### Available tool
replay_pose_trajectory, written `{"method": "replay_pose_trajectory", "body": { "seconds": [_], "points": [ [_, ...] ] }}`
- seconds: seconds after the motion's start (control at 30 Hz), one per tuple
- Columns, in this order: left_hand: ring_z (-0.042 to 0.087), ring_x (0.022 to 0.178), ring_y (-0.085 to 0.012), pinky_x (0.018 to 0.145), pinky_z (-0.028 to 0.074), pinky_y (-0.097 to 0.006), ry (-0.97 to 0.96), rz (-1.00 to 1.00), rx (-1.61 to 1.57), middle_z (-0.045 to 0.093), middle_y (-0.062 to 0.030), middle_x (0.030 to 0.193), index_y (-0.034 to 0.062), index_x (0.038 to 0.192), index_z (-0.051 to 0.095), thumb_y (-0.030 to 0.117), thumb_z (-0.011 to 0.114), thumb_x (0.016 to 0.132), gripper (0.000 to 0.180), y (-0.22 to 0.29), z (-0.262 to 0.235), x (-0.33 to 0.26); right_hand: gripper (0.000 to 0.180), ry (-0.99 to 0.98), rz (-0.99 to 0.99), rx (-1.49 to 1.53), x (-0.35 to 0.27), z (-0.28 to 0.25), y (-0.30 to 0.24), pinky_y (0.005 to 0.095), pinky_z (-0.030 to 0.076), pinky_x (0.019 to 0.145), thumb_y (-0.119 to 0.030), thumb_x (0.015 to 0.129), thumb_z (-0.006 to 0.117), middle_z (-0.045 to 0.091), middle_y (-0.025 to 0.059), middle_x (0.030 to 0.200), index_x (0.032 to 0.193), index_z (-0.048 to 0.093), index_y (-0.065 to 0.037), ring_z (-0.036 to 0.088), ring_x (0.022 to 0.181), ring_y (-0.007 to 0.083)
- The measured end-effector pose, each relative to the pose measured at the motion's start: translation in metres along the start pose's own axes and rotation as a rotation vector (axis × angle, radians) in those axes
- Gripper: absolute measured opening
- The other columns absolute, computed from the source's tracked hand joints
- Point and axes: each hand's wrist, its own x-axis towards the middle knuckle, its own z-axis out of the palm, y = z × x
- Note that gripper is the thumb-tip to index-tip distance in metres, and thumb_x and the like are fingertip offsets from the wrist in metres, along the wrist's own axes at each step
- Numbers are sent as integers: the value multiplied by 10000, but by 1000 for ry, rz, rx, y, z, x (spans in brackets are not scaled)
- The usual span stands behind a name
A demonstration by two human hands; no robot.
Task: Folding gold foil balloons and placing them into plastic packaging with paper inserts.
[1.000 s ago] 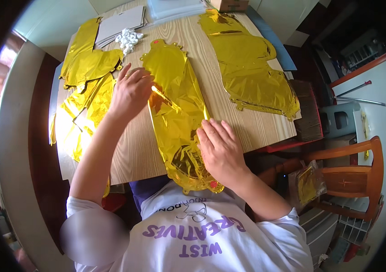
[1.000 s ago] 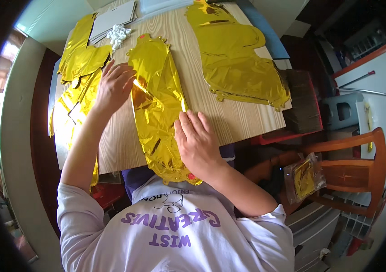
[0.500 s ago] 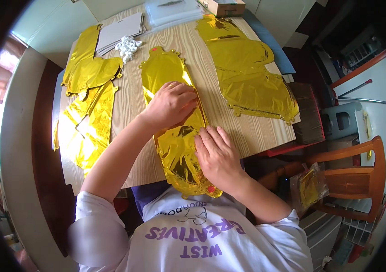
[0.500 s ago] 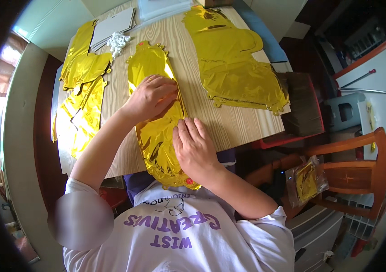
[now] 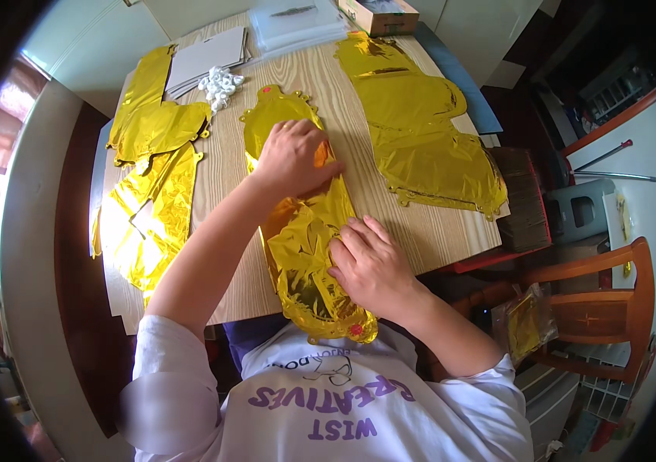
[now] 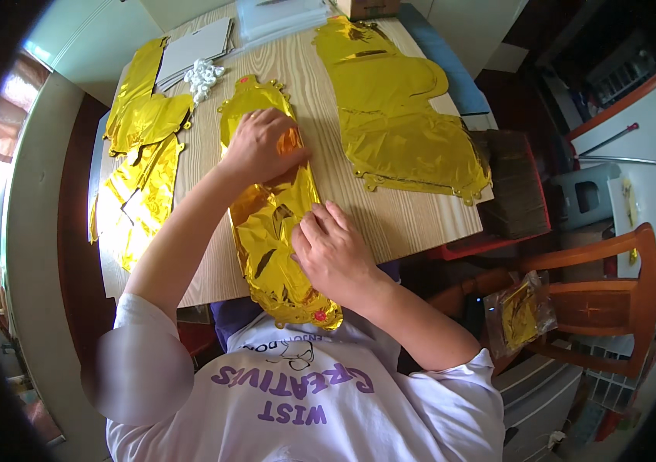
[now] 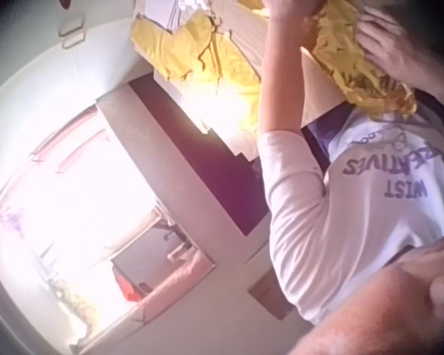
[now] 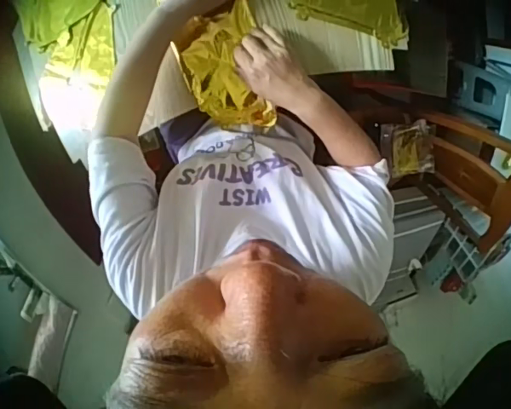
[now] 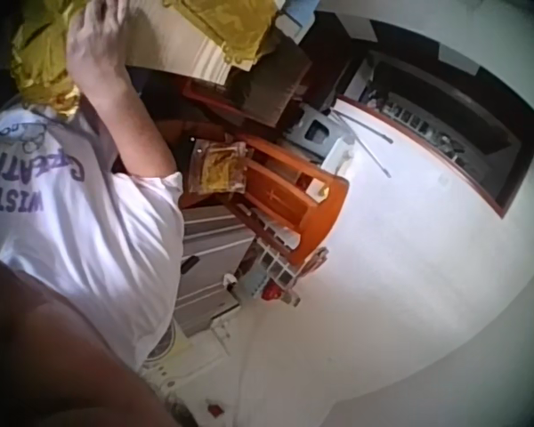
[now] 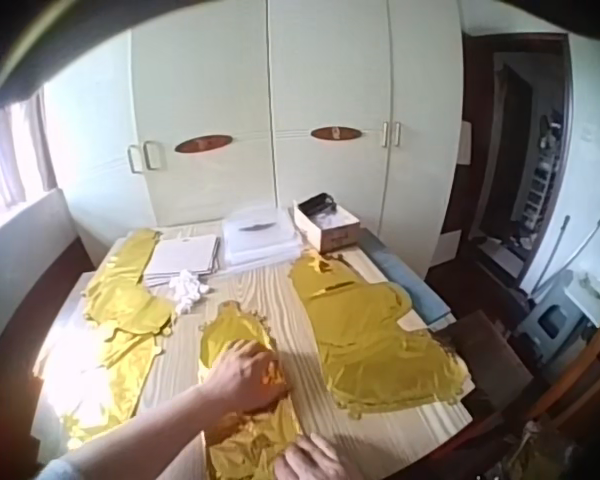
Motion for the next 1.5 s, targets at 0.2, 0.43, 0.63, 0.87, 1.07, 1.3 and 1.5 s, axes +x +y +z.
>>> {"method": "replay_pose_trajectory", "body": {
  "seconds": [0.2,0.43,0.63,0.87,1.07,1.3,1.5],
  "points": [
    [631,1097,-287,1005,428,-425,-6,-86,49,686,-91,1082,91,1045,734,550,747,809,517,-39,10,28,356,32,-3,36,-1,1,2,510,397,1117,-221,822,755,639,216,1092,1044,642,32,586,1171,392],
    [637,1090,-301,1022,440,-455,219,19,51,675,-92,1141,87,1123,697,348,780,857,382,-17,-1,18,347,35,6,124,-3,-2,9,501,427,1064,-216,835,766,634,174,1106,1080,639,-6,601,1152,358],
    [631,1046,-326,975,468,-457,-5,212,-208,664,-113,1121,59,1108,689,208,759,863,295,17,-15,-28,302,110,22,242,-1,-4,21,479,487,1027,-219,912,720,696,146,1098,1144,665,-33,666,1077,337],
    [638,1006,-329,921,488,-441,78,199,-294,667,-112,1083,54,1095,692,200,766,852,293,8,0,-36,270,63,11,329,-20,-15,21,472,516,1016,-183,921,701,728,141,1086,1139,676,-26,694,1060,314],
    [641,1058,-319,1023,456,-484,69,189,-242,673,-101,1122,65,1113,696,217,765,860,303,8,-1,-39,161,73,57,447,-44,-39,22,432,544,961,-121,911,716,742,129,995,1053,712,-43,710,981,300],
    [643,1113,-269,1113,380,-527,156,175,-50,682,-73,1129,95,1102,711,324,747,888,316,10,-10,-39,254,147,34,308,-12,-28,59,426,501,982,-120,873,740,694,108,1214,1112,717,-36,666,1066,301],
    [632,1134,-283,1101,397,-522,200,64,11,677,-91,1162,89,1153,693,185,744,891,283,19,-70,-59,372,14,-5,205,0,-16,59,452,445,1092,-130,857,746,639,116,1360,1214,693,-38,599,1241,324]
  ]
}}
